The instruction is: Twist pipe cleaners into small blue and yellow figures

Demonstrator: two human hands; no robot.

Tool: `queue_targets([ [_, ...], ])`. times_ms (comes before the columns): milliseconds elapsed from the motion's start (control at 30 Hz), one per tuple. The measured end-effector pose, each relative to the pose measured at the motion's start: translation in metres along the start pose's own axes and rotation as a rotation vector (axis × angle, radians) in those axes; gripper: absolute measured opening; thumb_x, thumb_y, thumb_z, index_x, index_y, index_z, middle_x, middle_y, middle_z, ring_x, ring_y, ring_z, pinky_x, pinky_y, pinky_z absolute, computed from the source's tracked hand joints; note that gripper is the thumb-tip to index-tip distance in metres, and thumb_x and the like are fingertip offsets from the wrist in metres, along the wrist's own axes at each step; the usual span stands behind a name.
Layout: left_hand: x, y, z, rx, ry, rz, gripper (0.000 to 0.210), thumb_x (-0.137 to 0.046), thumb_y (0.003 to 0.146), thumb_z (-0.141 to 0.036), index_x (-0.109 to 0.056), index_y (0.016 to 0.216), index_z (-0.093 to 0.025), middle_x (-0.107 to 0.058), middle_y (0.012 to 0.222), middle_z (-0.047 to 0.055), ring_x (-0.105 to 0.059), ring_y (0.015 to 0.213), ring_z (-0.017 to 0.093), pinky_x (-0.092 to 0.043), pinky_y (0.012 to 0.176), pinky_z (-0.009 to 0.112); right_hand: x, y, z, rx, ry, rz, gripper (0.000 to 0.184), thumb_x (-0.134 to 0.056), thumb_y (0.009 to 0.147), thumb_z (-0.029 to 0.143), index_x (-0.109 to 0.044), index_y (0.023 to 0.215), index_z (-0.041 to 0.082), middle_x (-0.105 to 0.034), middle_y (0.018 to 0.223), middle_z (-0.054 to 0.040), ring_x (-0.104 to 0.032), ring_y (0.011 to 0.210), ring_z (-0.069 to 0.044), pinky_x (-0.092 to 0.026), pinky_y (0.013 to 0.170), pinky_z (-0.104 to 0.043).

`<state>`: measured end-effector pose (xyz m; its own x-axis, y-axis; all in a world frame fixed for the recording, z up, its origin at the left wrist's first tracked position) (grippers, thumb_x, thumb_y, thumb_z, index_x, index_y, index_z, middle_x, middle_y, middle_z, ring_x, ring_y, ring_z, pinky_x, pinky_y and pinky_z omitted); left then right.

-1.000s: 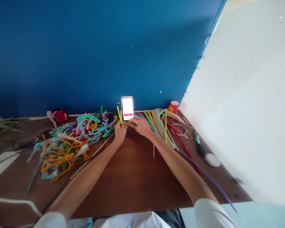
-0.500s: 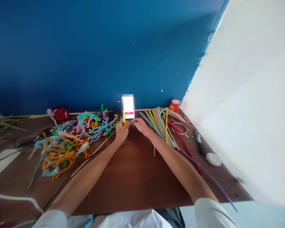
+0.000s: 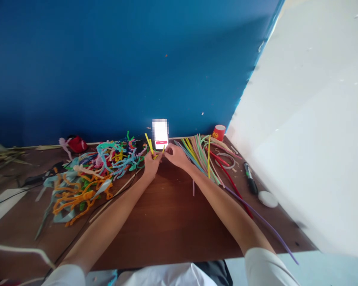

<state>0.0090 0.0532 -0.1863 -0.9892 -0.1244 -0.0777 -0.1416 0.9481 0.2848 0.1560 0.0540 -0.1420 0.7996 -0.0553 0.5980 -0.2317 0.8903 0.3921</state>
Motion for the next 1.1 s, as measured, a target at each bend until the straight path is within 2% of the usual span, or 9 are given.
queue_targets([
  [100,0.001,0.002,0.004,0.028,-0.033,-0.057,0.037,-0.069,0.072,-0.032,-0.034,0.069,-0.021,-0.057,0.065,-0.003,-0.052,0.048,0.008,-0.043,0.050,0.023,0.004,-0.002,0.002,0.180,-0.239,-0.018,0.019,-0.058,0.086,0.033,-0.057,0.098,0.019,-0.065,0.094,-0.0045,-0.059,0.081,-0.018,-0.040,0.066,-0.027],
  [200,0.002,0.003,0.004,0.034,-0.035,-0.062,0.036,-0.069,0.070,-0.030,-0.035,0.069,-0.021,-0.054,0.064,-0.005,-0.049,0.047,0.008,-0.041,0.048,0.022,0.005,-0.006,0.001,0.306,-0.468,0.004,0.021,-0.052,0.092,0.030,-0.056,0.111,0.021,-0.065,0.112,-0.0070,-0.062,0.094,-0.020,-0.039,0.065,-0.027],
  [333,0.002,0.002,0.003,0.042,-0.047,-0.050,0.037,-0.070,0.070,-0.030,-0.035,0.068,-0.021,-0.049,0.059,-0.007,-0.042,0.044,0.006,-0.035,0.045,0.021,0.004,-0.008,-0.004,0.396,-0.633,0.008,0.024,-0.048,0.093,0.018,-0.056,0.116,0.020,-0.066,0.111,-0.0069,-0.062,0.095,-0.020,-0.039,0.066,-0.028],
  [533,0.002,0.004,0.006,0.036,-0.020,-0.029,0.039,-0.072,0.069,-0.031,-0.034,0.066,-0.021,-0.044,0.058,-0.007,-0.038,0.048,0.006,-0.032,0.048,0.022,0.004,-0.008,-0.008,0.465,-0.628,0.004,0.023,-0.041,0.098,0.018,-0.061,0.110,0.019,-0.067,0.106,-0.0059,-0.061,0.099,-0.018,-0.042,0.072,-0.027],
  [700,0.003,0.007,0.010,0.001,0.042,-0.027,0.038,-0.072,0.068,-0.029,-0.035,0.065,-0.020,-0.037,0.057,-0.007,-0.034,0.053,0.007,-0.031,0.053,0.022,0.007,-0.007,-0.007,0.527,-0.742,0.048,0.026,-0.040,0.098,0.018,-0.062,0.112,0.018,-0.067,0.103,-0.0068,-0.061,0.090,-0.018,-0.041,0.072,-0.029],
  [833,0.003,0.006,0.010,-0.029,0.069,-0.025,0.037,-0.069,0.070,-0.029,-0.034,0.065,-0.020,-0.039,0.059,-0.006,-0.035,0.056,0.008,-0.033,0.056,0.023,0.004,-0.007,-0.009,0.523,-0.729,0.083,0.027,-0.040,0.098,0.018,-0.064,0.108,0.018,-0.067,0.103,-0.0070,-0.061,0.090,-0.017,-0.040,0.070,-0.029],
  [1000,0.002,0.004,0.008,-0.060,0.101,0.003,0.032,-0.064,0.073,-0.027,-0.033,0.065,-0.021,-0.042,0.060,-0.005,-0.039,0.058,0.009,-0.035,0.058,0.024,-0.001,-0.007,-0.011,0.381,-0.557,0.073,0.026,-0.041,0.097,0.020,-0.067,0.097,0.020,-0.068,0.102,-0.0048,-0.062,0.093,-0.016,-0.040,0.069,-0.026],
  [1100,0.001,0.002,0.005,-0.092,0.177,0.026,0.030,-0.061,0.075,-0.026,-0.033,0.064,-0.021,-0.041,0.059,-0.005,-0.038,0.057,0.010,-0.035,0.058,0.025,-0.001,-0.006,-0.009,0.289,-0.482,0.082,0.022,-0.045,0.095,0.021,-0.067,0.092,0.021,-0.068,0.101,-0.0035,-0.062,0.088,-0.016,-0.038,0.069,-0.027],
])
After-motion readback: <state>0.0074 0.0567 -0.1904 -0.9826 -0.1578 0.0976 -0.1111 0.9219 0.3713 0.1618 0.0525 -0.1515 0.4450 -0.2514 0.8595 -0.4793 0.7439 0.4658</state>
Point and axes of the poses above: each hand's wrist, its own y-axis towards the middle knuckle, its own x-axis out of the back of the hand, z = x × y, the point moved 1 cm from there along y, towards the middle knuckle
